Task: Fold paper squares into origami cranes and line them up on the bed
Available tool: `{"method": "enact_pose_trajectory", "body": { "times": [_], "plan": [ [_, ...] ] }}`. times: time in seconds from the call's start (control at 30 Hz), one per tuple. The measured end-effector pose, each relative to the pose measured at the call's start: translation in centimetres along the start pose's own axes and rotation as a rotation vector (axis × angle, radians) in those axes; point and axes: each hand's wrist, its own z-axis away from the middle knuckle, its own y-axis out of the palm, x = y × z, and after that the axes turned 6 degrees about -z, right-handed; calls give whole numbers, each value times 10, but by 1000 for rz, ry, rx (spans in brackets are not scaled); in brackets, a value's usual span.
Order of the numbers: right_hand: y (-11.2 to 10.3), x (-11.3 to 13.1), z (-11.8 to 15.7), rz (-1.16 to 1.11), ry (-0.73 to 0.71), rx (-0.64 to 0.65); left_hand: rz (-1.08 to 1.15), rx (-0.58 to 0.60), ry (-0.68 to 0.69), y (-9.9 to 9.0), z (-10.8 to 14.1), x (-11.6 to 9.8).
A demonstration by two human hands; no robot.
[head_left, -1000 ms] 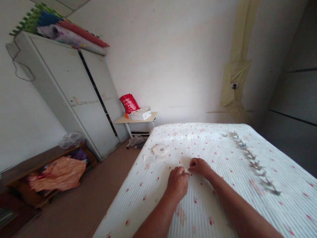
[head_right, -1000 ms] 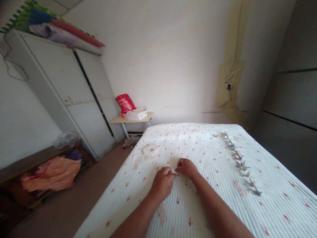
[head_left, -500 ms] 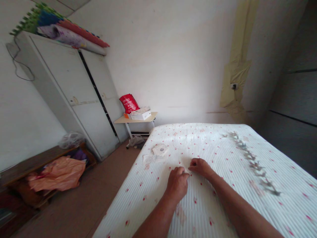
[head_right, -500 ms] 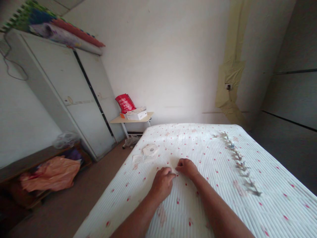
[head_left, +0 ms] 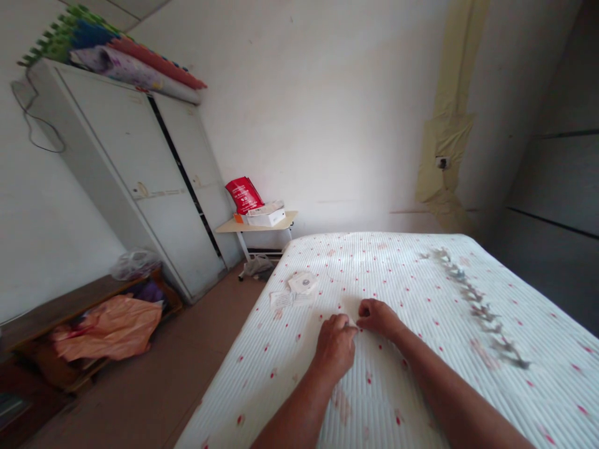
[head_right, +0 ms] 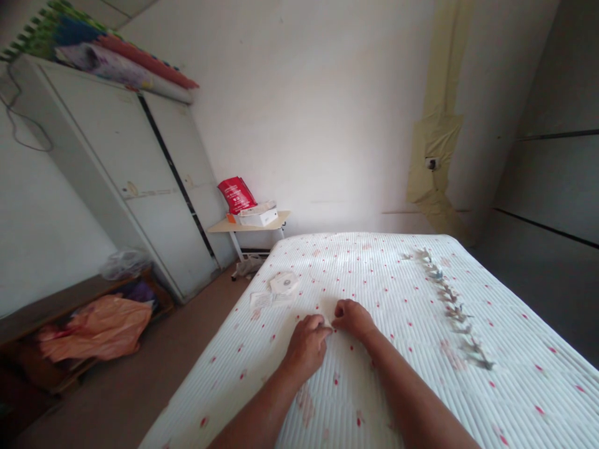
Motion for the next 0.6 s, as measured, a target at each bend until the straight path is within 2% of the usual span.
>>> {"method": "enact_pose_trajectory", "body": {
  "times": [0.23, 0.33, 0.47, 0.6],
  "plan": [
    [-3, -8, -4, -59, -31, 32, 33, -21, 4, 0, 1, 2],
    [0, -11, -3, -70, -87, 38, 41, -24, -16, 0, 1, 3],
    [4, -9, 2, -35, -169, 39, 72, -57, -39, 2, 1, 4],
    [3, -7, 5, 15, -177, 39, 129, -77, -39, 3, 0, 5]
  ]
}}
